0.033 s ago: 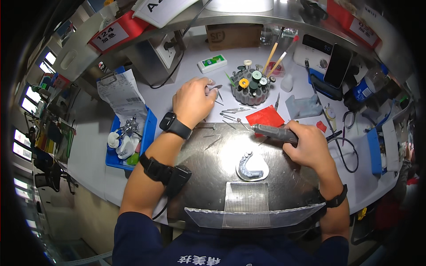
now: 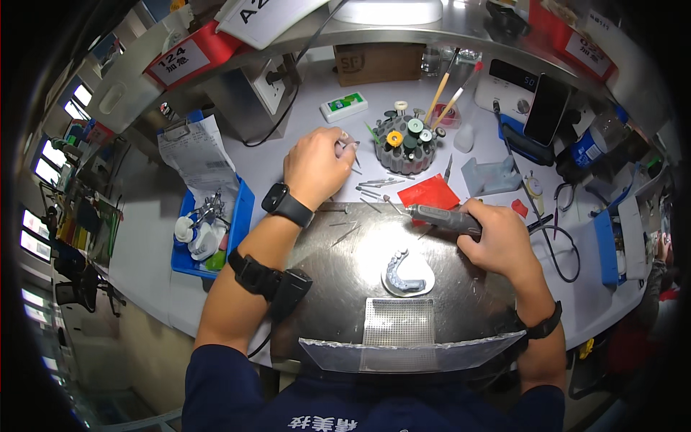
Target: Polishing and refining a dental crown on a model using a rotary tool in a laboratory.
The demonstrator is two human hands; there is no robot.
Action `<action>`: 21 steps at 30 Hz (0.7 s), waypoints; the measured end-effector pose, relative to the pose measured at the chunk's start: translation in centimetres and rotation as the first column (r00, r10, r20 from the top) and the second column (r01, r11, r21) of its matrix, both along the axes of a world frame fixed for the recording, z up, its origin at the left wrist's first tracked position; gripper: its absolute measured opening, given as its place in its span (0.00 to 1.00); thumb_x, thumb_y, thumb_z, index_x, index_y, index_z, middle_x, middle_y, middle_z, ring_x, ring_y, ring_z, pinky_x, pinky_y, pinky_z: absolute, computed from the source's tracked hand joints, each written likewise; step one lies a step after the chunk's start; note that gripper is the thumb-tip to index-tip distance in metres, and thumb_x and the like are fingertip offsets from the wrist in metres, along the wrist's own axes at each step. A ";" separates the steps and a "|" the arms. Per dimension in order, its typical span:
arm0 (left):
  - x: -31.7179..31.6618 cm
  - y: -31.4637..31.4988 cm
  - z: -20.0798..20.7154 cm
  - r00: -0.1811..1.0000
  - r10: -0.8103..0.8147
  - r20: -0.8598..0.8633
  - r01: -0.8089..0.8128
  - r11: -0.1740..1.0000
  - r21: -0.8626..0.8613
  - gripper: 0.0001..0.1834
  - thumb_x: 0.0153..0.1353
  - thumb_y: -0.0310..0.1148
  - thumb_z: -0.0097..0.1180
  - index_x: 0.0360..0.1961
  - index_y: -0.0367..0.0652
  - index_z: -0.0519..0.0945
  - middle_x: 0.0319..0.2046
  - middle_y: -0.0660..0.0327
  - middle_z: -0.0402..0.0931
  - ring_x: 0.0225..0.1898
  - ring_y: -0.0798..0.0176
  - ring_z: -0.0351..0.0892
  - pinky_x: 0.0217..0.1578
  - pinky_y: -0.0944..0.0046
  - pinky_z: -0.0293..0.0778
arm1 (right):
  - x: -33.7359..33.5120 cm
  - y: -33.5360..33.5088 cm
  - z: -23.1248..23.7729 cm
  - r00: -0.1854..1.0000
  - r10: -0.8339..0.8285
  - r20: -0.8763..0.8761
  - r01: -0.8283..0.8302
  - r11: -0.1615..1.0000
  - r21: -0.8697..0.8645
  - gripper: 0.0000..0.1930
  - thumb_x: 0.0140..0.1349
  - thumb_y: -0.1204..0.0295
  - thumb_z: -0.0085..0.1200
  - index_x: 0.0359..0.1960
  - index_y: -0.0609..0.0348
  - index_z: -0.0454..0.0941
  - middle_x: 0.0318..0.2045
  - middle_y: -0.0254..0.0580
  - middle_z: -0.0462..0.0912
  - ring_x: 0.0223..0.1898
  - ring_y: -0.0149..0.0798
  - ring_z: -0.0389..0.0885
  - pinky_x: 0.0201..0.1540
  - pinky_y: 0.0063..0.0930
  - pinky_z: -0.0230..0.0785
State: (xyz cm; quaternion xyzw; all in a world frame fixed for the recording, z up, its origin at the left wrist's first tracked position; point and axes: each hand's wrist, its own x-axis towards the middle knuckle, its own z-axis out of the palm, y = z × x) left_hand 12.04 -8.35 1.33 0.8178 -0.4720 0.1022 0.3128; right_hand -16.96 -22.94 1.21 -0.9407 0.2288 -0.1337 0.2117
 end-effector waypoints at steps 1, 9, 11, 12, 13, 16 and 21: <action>-0.3 -0.6 0.5 1.000 -0.020 0.002 0.020 1.000 -0.012 0.14 0.63 0.41 0.66 0.37 0.39 0.89 0.27 0.52 0.84 0.28 0.52 0.83 0.32 0.54 0.76 | 0.0 0.1 0.1 1.000 0.001 0.011 -0.001 1.000 -0.009 0.14 0.50 0.69 0.63 0.41 0.56 0.83 0.31 0.50 0.87 0.36 0.57 0.86 0.42 0.47 0.78; -2.8 -6.8 5.9 0.771 -0.439 0.461 0.523 0.850 -0.066 0.09 0.63 0.33 0.66 0.41 0.40 0.86 0.34 0.55 0.84 0.44 0.50 0.83 0.48 0.54 0.79 | -0.5 -0.6 -0.7 0.999 0.021 -0.036 -0.021 1.000 -0.018 0.17 0.52 0.66 0.63 0.43 0.55 0.81 0.34 0.49 0.88 0.39 0.56 0.87 0.43 0.48 0.79; -1.5 -8.5 6.5 0.862 -0.461 0.211 0.425 0.884 0.194 0.12 0.64 0.35 0.64 0.43 0.39 0.86 0.42 0.51 0.84 0.50 0.45 0.82 0.54 0.50 0.78 | -0.4 -0.3 -0.5 0.999 0.046 -0.026 -0.046 0.999 -0.009 0.16 0.52 0.66 0.62 0.43 0.55 0.81 0.34 0.49 0.88 0.40 0.56 0.87 0.44 0.49 0.79; -1.4 -9.3 6.5 0.851 -0.478 0.217 0.433 0.873 0.223 0.12 0.64 0.36 0.63 0.44 0.40 0.86 0.42 0.50 0.84 0.51 0.44 0.82 0.54 0.49 0.78 | -0.5 -0.3 -0.4 0.998 0.049 -0.035 -0.050 0.999 -0.019 0.16 0.52 0.66 0.62 0.42 0.56 0.81 0.34 0.49 0.88 0.40 0.56 0.87 0.44 0.49 0.80; -1.2 -10.0 6.4 0.842 -0.492 0.222 0.439 0.863 0.251 0.13 0.64 0.36 0.63 0.44 0.40 0.86 0.42 0.50 0.84 0.51 0.44 0.81 0.54 0.48 0.78 | -0.6 -0.2 -0.4 0.999 0.032 -0.025 -0.033 0.999 -0.027 0.16 0.52 0.66 0.62 0.42 0.56 0.81 0.34 0.49 0.88 0.40 0.56 0.87 0.44 0.49 0.80; -1.0 -11.2 5.7 0.815 -0.545 0.194 0.454 0.811 0.369 0.16 0.69 0.42 0.58 0.44 0.41 0.88 0.41 0.49 0.84 0.52 0.43 0.81 0.56 0.47 0.77 | -0.5 0.0 -0.5 0.997 0.066 -0.033 -0.066 0.998 -0.011 0.15 0.52 0.66 0.61 0.41 0.57 0.80 0.34 0.48 0.88 0.40 0.57 0.88 0.43 0.50 0.80; -1.8 -12.2 5.9 0.811 -0.544 0.213 0.409 0.789 0.458 0.20 0.72 0.45 0.53 0.44 0.40 0.89 0.41 0.48 0.84 0.52 0.41 0.81 0.55 0.46 0.78 | -0.8 -0.2 -0.7 0.998 0.065 -0.024 -0.066 0.998 -0.017 0.15 0.53 0.66 0.61 0.42 0.57 0.79 0.34 0.49 0.88 0.40 0.58 0.88 0.44 0.50 0.80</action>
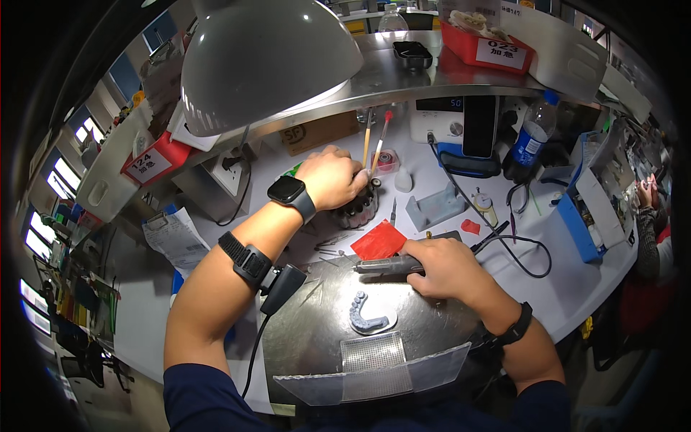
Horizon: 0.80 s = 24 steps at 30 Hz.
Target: Polishing and refining a dental crown on a model using a rotary tool in a laboratory.
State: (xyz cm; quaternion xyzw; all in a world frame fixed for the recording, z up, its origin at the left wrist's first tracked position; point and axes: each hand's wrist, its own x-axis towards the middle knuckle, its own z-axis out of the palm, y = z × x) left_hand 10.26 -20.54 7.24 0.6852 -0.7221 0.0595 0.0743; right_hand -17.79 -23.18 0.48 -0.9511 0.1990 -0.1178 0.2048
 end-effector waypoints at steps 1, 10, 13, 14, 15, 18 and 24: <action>0.2 0.1 0.2 0.999 0.015 -0.052 -0.014 1.000 0.021 0.20 0.72 0.45 0.53 0.45 0.40 0.89 0.42 0.48 0.84 0.51 0.41 0.81 0.55 0.46 0.78 | 0.1 0.1 0.2 1.000 0.002 -0.008 -0.002 1.000 0.002 0.15 0.53 0.66 0.61 0.42 0.58 0.79 0.34 0.49 0.88 0.40 0.58 0.88 0.44 0.50 0.80; -1.2 4.3 1.7 0.966 -0.169 -0.194 0.043 0.850 -0.526 0.08 0.59 0.27 0.67 0.41 0.42 0.89 0.45 0.56 0.83 0.46 0.50 0.86 0.49 0.58 0.82 | 0.1 -0.2 -0.1 1.000 0.014 0.010 -0.014 1.000 -0.010 0.16 0.53 0.67 0.61 0.43 0.59 0.79 0.35 0.50 0.88 0.41 0.58 0.88 0.44 0.51 0.80; -2.6 7.4 1.7 0.913 -0.218 -0.345 -0.030 0.807 -0.590 0.11 0.56 0.18 0.66 0.39 0.42 0.90 0.44 0.57 0.85 0.44 0.59 0.87 0.47 0.62 0.82 | 0.2 0.0 -0.2 1.000 0.023 0.010 -0.023 1.000 -0.009 0.16 0.53 0.67 0.61 0.43 0.59 0.79 0.36 0.50 0.88 0.41 0.57 0.88 0.44 0.50 0.80; -3.1 8.4 1.8 0.890 -0.241 -0.387 -0.044 0.799 -0.600 0.12 0.56 0.17 0.66 0.39 0.42 0.91 0.43 0.57 0.85 0.44 0.60 0.87 0.47 0.63 0.81 | 0.0 0.0 0.0 1.000 0.025 0.014 -0.025 1.000 -0.015 0.16 0.53 0.67 0.62 0.43 0.59 0.79 0.36 0.50 0.88 0.41 0.56 0.88 0.43 0.50 0.80; -3.7 9.2 1.8 0.903 -0.209 -0.374 -0.055 0.809 -0.585 0.11 0.56 0.17 0.66 0.38 0.42 0.91 0.42 0.57 0.84 0.43 0.61 0.86 0.47 0.65 0.80 | 0.0 -0.1 -0.2 1.000 0.022 0.008 -0.022 1.000 -0.014 0.16 0.53 0.67 0.62 0.43 0.59 0.79 0.36 0.50 0.88 0.41 0.56 0.88 0.43 0.50 0.80; -4.1 10.5 0.6 0.881 -0.178 -0.439 -0.091 0.846 -0.526 0.13 0.55 0.16 0.66 0.39 0.43 0.92 0.42 0.57 0.84 0.43 0.60 0.86 0.47 0.64 0.80 | -0.2 -0.2 -0.3 0.999 -0.016 0.038 0.016 1.000 0.000 0.18 0.54 0.63 0.64 0.44 0.58 0.79 0.35 0.49 0.87 0.39 0.58 0.87 0.41 0.50 0.80; -0.9 8.1 1.3 0.985 -0.108 -0.134 0.013 0.822 -0.569 0.16 0.57 0.20 0.62 0.46 0.44 0.91 0.47 0.55 0.83 0.51 0.50 0.82 0.55 0.56 0.77 | 0.6 -1.2 -0.5 0.945 0.011 0.326 0.067 0.971 -0.229 0.17 0.54 0.66 0.69 0.46 0.49 0.84 0.38 0.39 0.80 0.50 0.46 0.81 0.63 0.50 0.69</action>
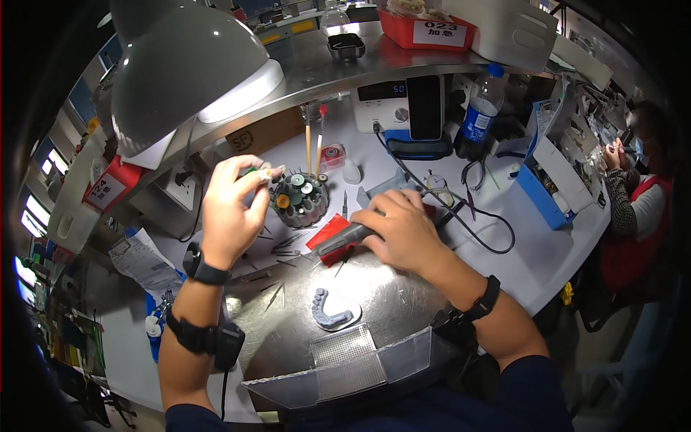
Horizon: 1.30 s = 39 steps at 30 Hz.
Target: Polishing and refining a dental crown on a model using a rotary tool in a laboratory.
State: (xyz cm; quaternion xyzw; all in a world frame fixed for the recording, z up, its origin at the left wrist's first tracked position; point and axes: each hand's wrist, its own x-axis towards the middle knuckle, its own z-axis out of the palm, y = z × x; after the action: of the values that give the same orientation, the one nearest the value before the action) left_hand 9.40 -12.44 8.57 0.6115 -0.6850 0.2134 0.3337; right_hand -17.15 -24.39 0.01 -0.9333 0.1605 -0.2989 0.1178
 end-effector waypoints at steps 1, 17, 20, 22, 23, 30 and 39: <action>0.5 -1.3 0.0 1.000 -0.005 0.008 0.004 1.000 0.008 0.17 0.57 0.21 0.61 0.46 0.45 0.91 0.48 0.55 0.83 0.52 0.49 0.81 0.56 0.55 0.76 | -0.3 -0.7 -0.2 0.996 -0.075 0.040 0.077 0.996 -0.042 0.17 0.53 0.67 0.70 0.46 0.48 0.85 0.39 0.37 0.79 0.51 0.44 0.78 0.67 0.53 0.62; 2.5 -0.8 -2.1 0.993 0.097 0.074 -0.111 0.969 0.222 0.14 0.56 0.28 0.57 0.40 0.44 0.91 0.46 0.55 0.82 0.55 0.47 0.78 0.59 0.51 0.75 | 0.0 -6.2 -2.9 0.941 -0.336 0.046 0.338 0.940 -0.044 0.21 0.59 0.71 0.70 0.55 0.40 0.86 0.64 0.48 0.74 0.78 0.52 0.59 0.80 0.61 0.44; 2.6 -0.4 -2.5 0.992 0.092 0.082 -0.110 0.961 0.252 0.14 0.57 0.28 0.57 0.41 0.44 0.91 0.48 0.54 0.83 0.56 0.47 0.78 0.59 0.51 0.75 | 0.4 -6.3 -3.3 0.950 -0.309 0.035 0.310 0.950 -0.037 0.22 0.60 0.72 0.68 0.57 0.41 0.85 0.65 0.48 0.75 0.78 0.53 0.59 0.81 0.59 0.46; 2.9 -0.4 -2.9 0.991 0.095 0.097 -0.116 0.963 0.243 0.14 0.57 0.28 0.57 0.42 0.43 0.91 0.48 0.53 0.83 0.57 0.47 0.78 0.60 0.50 0.74 | 0.6 -6.5 -3.7 0.961 -0.274 0.032 0.273 0.962 0.027 0.22 0.62 0.73 0.67 0.59 0.42 0.83 0.64 0.48 0.75 0.78 0.54 0.58 0.81 0.56 0.47; 3.0 -0.4 -3.0 0.989 0.098 0.109 -0.121 0.964 0.235 0.15 0.58 0.28 0.57 0.43 0.43 0.91 0.49 0.53 0.82 0.57 0.46 0.78 0.60 0.50 0.74 | 0.6 -6.3 -3.7 0.960 -0.278 0.034 0.277 0.960 0.027 0.22 0.62 0.73 0.67 0.59 0.42 0.83 0.64 0.48 0.75 0.78 0.54 0.58 0.81 0.56 0.47; 2.1 -1.2 -3.2 0.994 0.094 0.064 -0.108 0.958 0.267 0.15 0.59 0.29 0.58 0.45 0.41 0.90 0.49 0.51 0.82 0.56 0.43 0.78 0.60 0.49 0.73 | -0.3 -6.7 -3.9 0.957 -0.291 0.018 0.291 0.957 -0.004 0.24 0.60 0.76 0.63 0.60 0.45 0.82 0.66 0.53 0.74 0.78 0.58 0.59 0.79 0.62 0.48; 3.1 -0.6 -3.3 0.999 0.033 -0.030 -0.025 0.972 0.234 0.14 0.58 0.23 0.58 0.45 0.36 0.88 0.47 0.48 0.81 0.53 0.43 0.78 0.57 0.51 0.73 | 1.1 -6.5 -4.4 0.965 -0.260 0.009 0.258 0.962 0.091 0.22 0.61 0.74 0.54 0.59 0.49 0.82 0.64 0.56 0.73 0.80 0.59 0.52 0.81 0.62 0.39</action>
State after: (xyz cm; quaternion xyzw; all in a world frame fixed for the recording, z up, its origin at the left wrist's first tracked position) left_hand 12.50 -13.01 5.28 0.6600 -0.6905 0.1258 0.2678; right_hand -16.02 -30.93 -4.44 -0.8948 0.2932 -0.3143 0.1207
